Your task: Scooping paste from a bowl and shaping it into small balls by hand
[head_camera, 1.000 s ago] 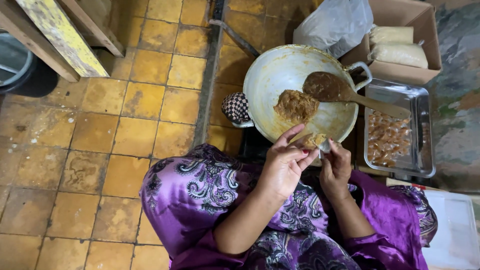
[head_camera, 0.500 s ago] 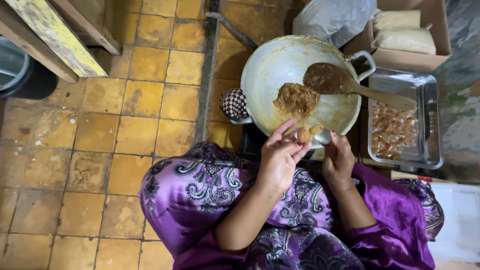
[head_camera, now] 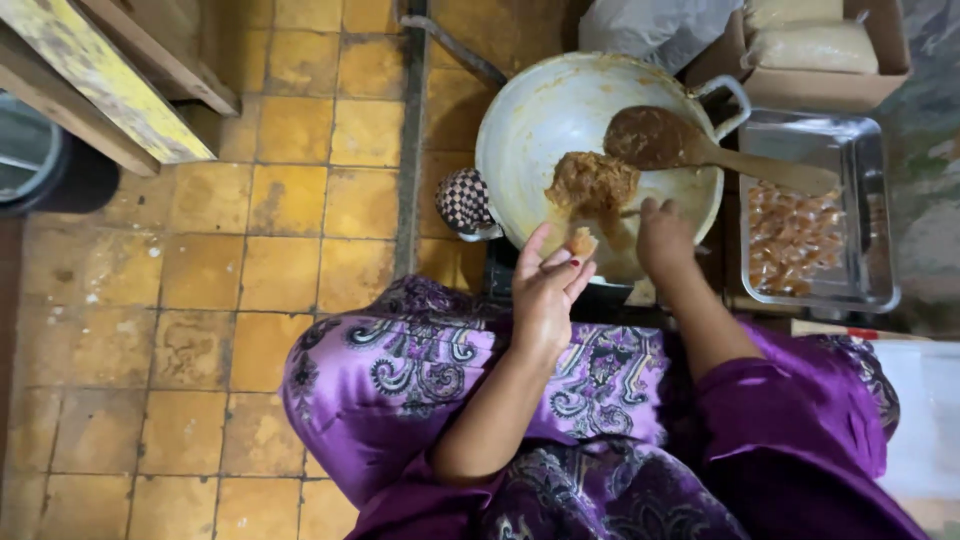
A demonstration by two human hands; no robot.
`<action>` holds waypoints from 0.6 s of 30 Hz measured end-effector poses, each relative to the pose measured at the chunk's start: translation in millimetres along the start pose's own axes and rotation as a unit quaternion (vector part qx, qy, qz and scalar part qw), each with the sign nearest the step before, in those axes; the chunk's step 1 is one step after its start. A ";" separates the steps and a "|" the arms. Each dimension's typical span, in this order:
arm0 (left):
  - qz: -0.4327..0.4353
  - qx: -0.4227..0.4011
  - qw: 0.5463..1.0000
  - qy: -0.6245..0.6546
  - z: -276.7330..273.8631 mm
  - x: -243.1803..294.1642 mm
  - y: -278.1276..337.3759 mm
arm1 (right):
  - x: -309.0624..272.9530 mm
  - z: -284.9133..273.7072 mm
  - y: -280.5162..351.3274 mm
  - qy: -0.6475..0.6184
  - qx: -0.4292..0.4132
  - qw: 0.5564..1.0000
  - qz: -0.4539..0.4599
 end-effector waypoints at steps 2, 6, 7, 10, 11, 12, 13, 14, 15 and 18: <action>-0.015 -0.007 1.000 0.006 4.4 3.3 6.3 | -7.8 34.4 -7.2 0.041 0.019 0.999 -0.028; -0.034 -0.010 0.999 0.037 4.8 5.6 8.1 | -41.1 -51.9 21.2 0.044 0.076 0.993 -0.083; -0.035 -0.005 0.999 0.035 3.4 5.0 8.4 | -45.9 -77.1 32.2 -0.200 0.076 0.976 -0.044; -0.034 0.010 0.999 0.015 -6.3 -5.8 -5.4 | -94.3 -166.9 74.6 -0.603 0.022 0.797 0.032; -0.034 0.020 0.999 -0.005 -11.4 -12.7 -11.1 | -119.6 -196.3 94.2 -0.750 -0.025 0.658 0.066; -0.035 0.019 0.999 -0.006 -5.7 -10.0 -5.7 | -114.6 -186.2 93.1 -0.750 -0.024 0.658 0.067; -0.035 0.024 0.999 -0.014 -0.8 -7.4 0.0 | -111.8 -179.4 91.3 -0.755 -0.018 0.654 0.043; -0.035 0.030 0.999 -0.022 2.6 -5.0 6.9 | -109.9 -171.8 90.8 -0.760 -0.014 0.649 0.019; -0.036 0.031 0.999 -0.024 -0.5 -6.9 6.5 | -108.0 -172.6 92.9 -0.761 -0.014 0.648 0.020; -0.022 0.015 0.997 -0.070 -3.6 -10.2 6.6 | -96.5 -181.8 99.4 -0.717 0.024 0.697 -0.011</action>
Point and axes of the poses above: each hand's wrist, its own y-axis away from the middle knuckle, its own z-axis out of the palm, x = y × z, the point moved 8 cm from there along -y, towards the middle knuckle, and after that the axes turned 8 degrees about -z, right-handed, at the moved point
